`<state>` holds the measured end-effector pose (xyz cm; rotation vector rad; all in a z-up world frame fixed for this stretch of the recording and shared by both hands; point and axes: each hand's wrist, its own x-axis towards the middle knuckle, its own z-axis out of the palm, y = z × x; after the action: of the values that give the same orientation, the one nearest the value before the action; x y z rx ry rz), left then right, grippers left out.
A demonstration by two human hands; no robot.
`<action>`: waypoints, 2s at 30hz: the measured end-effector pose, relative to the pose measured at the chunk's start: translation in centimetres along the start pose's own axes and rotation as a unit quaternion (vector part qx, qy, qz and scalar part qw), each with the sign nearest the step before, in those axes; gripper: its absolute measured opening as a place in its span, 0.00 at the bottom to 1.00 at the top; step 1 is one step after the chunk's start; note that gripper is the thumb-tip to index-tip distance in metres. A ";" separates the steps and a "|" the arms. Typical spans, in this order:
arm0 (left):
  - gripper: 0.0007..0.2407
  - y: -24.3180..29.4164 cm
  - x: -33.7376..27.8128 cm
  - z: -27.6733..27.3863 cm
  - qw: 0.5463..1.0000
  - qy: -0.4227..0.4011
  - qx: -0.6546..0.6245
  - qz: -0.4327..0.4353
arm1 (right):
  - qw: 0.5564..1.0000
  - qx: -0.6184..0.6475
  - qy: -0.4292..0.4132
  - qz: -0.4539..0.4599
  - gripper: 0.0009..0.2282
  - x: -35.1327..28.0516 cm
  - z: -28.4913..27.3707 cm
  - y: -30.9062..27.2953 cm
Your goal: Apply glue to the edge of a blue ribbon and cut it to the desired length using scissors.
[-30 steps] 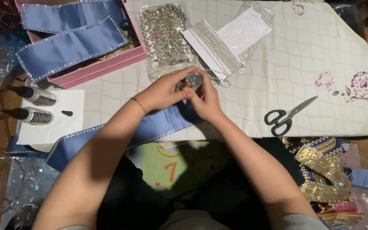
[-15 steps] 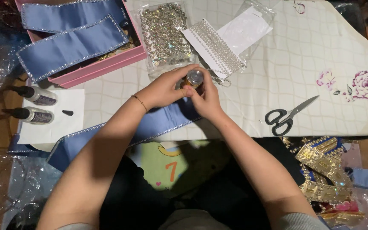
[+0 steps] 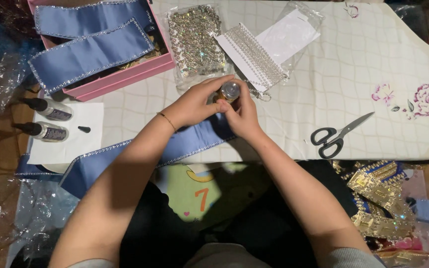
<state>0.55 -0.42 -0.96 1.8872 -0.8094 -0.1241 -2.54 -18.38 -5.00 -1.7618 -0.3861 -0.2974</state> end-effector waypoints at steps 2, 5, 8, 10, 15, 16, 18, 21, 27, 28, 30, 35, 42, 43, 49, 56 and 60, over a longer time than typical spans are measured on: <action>0.30 0.6 0.1 0.0 1.000 -0.001 0.001 0.005 | 1.000 -0.016 0.000 -0.005 0.21 0.0 -0.3 0.1; 0.30 0.4 0.2 0.2 1.000 0.002 0.003 0.011 | 0.999 -0.037 0.003 -0.010 0.22 0.0 -0.4 0.1; 0.29 0.3 0.4 0.4 1.000 0.007 0.001 0.010 | 0.999 -0.038 0.009 -0.004 0.22 0.1 -0.5 0.4; 0.29 0.2 0.5 0.5 1.000 0.009 -0.002 0.006 | 0.999 -0.033 0.011 0.001 0.21 0.0 -0.4 0.4; 0.30 -0.5 0.9 0.7 1.000 0.008 0.000 0.006 | 0.999 -0.051 0.018 0.006 0.22 0.2 -0.4 0.2; 0.30 -0.5 0.9 0.7 1.000 0.008 0.000 0.006 | 0.999 -0.051 0.018 0.006 0.22 0.2 -0.4 0.3; 0.29 -0.4 0.9 0.7 1.000 0.009 -0.006 0.003 | 0.998 -0.054 0.021 0.009 0.22 0.2 -0.4 0.3; 0.29 -0.4 1.1 0.8 1.000 0.011 -0.011 0.004 | 0.999 -0.043 0.021 0.021 0.21 0.2 -0.4 0.4; 0.29 -0.2 1.4 0.9 1.000 0.015 -0.018 0.008 | 0.998 -0.058 0.026 0.025 0.22 0.3 -0.8 0.8; 0.29 -0.3 1.5 0.9 1.000 0.015 -0.018 0.010 | 0.998 -0.058 0.027 0.023 0.22 0.4 -0.9 0.8; 0.29 -0.3 1.5 1.0 1.000 0.013 -0.015 0.008 | 0.998 -0.060 0.027 0.023 0.22 0.4 -0.9 0.7; 0.29 -0.4 1.5 1.3 1.000 0.017 -0.016 0.014 | 0.997 -0.062 0.031 0.027 0.21 0.4 -1.1 0.0; 0.29 0.0 1.9 1.3 1.000 0.018 -0.020 0.013 | 0.998 -0.054 0.038 0.021 0.21 0.5 -1.3 0.0; 0.29 0.0 1.9 1.3 1.000 0.018 -0.019 0.013 | 0.998 -0.053 0.038 0.020 0.21 0.5 -1.4 0.3; 0.28 0.7 1.7 1.5 1.000 0.018 -0.016 0.015 | 0.999 -0.040 0.031 0.017 0.21 0.6 -1.8 0.7; 0.23 5.1 -1.7 1.6 0.967 0.047 0.241 -0.073 | 0.973 0.183 0.120 0.069 0.15 1.9 -3.6 1.7; 0.28 5.0 -4.5 5.8 0.893 -0.114 0.302 -0.315 | 0.888 0.361 0.207 0.198 0.19 2.1 -4.3 0.1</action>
<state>-7.78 -3.46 -0.60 2.7219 -0.3632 -0.5582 -0.57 -22.36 -3.35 -0.9665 0.1721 -0.1912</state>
